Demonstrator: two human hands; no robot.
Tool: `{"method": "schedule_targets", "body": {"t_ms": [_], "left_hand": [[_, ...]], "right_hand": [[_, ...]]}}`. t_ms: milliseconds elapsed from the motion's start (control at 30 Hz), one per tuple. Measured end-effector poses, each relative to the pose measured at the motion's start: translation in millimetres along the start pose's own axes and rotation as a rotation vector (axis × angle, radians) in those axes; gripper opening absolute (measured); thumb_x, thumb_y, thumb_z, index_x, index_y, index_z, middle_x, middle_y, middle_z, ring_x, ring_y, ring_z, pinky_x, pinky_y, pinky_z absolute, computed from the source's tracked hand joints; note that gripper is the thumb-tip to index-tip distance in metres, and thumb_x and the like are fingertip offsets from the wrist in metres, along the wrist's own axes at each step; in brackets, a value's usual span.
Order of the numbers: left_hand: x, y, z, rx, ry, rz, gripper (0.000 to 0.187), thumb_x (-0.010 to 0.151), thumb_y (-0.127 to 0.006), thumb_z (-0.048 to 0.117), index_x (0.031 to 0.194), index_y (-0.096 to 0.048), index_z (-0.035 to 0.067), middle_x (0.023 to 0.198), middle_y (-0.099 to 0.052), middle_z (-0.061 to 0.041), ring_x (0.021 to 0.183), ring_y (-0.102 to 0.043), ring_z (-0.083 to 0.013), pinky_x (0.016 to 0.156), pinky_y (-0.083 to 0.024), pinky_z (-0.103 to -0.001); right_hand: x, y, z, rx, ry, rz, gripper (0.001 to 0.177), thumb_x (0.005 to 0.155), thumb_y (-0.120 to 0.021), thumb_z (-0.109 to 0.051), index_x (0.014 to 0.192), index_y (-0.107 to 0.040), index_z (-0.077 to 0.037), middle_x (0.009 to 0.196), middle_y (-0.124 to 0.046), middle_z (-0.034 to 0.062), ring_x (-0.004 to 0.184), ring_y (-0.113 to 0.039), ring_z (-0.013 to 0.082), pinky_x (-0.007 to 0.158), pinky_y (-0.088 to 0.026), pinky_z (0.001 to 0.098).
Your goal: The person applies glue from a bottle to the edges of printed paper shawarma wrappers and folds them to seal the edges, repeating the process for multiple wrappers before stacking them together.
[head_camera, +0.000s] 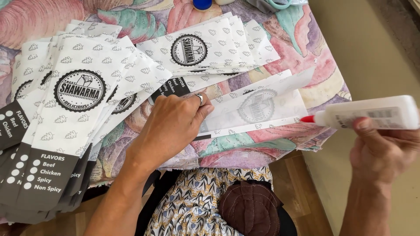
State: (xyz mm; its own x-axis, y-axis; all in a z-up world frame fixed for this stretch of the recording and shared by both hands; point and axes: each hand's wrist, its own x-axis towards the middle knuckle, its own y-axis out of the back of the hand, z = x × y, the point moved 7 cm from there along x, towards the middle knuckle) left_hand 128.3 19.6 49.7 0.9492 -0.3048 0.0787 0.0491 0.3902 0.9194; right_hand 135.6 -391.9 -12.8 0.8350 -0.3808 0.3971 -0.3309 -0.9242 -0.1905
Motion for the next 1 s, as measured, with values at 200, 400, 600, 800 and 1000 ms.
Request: {"method": "schedule_targets", "body": {"t_ms": [200, 400, 600, 800, 1000], "left_hand": [[2.8, 5.6, -0.3, 0.032, 0.006, 0.036, 0.033, 0.105, -0.061, 0.03, 0.082, -0.066, 0.006, 0.064, -0.07, -0.015, 0.057, -0.06, -0.0468, 0.057, -0.042, -0.053], [3.6, 4.9, -1.7, 0.04, -0.026, 0.067, 0.03, 0.104, -0.061, 0.03, 0.09, -0.07, 0.006, 0.073, -0.071, -0.021, 0.068, -0.06, -0.0543, 0.062, -0.044, -0.058], [10.2, 11.0, -0.2, -0.082, -0.006, 0.041, 0.031, 0.102, -0.065, 0.027, 0.082, -0.071, 0.004, 0.079, -0.079, -0.003, 0.052, -0.068, -0.0284, 0.059, -0.05, -0.047], [19.7, 9.3, -10.0, -0.106, 0.001, 0.009, 0.023, 0.097, -0.068, 0.027, 0.091, -0.075, 0.006, 0.082, -0.077, -0.014, 0.071, -0.069, -0.0422, 0.063, -0.047, -0.052], [22.4, 13.3, -10.1, -0.114, 0.031, -0.064, 0.02, 0.096, -0.065, 0.03, 0.086, -0.076, 0.016, 0.08, -0.078, -0.009, 0.075, -0.071, -0.0346, 0.067, -0.047, -0.049]], "right_hand": [[-18.1, -30.4, -1.3, 0.038, 0.103, -0.059, 0.041, 0.072, -0.095, -0.013, 0.099, -0.066, -0.002, 0.098, -0.068, 0.0074, 0.095, -0.073, 0.0215, 0.086, -0.069, 0.032], [-4.7, 18.9, 13.4, -0.108, 0.092, 0.057, 0.041, 0.087, -0.097, -0.023, 0.107, -0.066, -0.004, 0.115, -0.07, 0.0043, 0.123, -0.073, 0.0213, 0.115, -0.07, 0.0411], [-41.2, -48.2, 15.7, 0.009, 0.065, 0.004, 0.044, 0.067, -0.096, -0.016, 0.097, -0.066, -0.005, 0.095, -0.065, 0.0071, 0.094, -0.066, 0.0201, 0.085, -0.061, 0.0362], [-94.1, -164.7, -3.9, 0.293, 0.013, -0.346, 0.028, 0.081, -0.086, -0.006, 0.105, -0.074, -0.011, 0.104, -0.076, 0.0038, 0.096, -0.076, 0.0227, 0.078, -0.073, 0.0327], [-127.3, -221.7, -18.4, 0.055, -0.012, -0.304, 0.031, 0.068, -0.092, -0.017, 0.066, -0.063, -0.007, 0.073, -0.058, -0.0011, 0.064, -0.052, 0.0092, 0.048, -0.038, 0.0241]]}}
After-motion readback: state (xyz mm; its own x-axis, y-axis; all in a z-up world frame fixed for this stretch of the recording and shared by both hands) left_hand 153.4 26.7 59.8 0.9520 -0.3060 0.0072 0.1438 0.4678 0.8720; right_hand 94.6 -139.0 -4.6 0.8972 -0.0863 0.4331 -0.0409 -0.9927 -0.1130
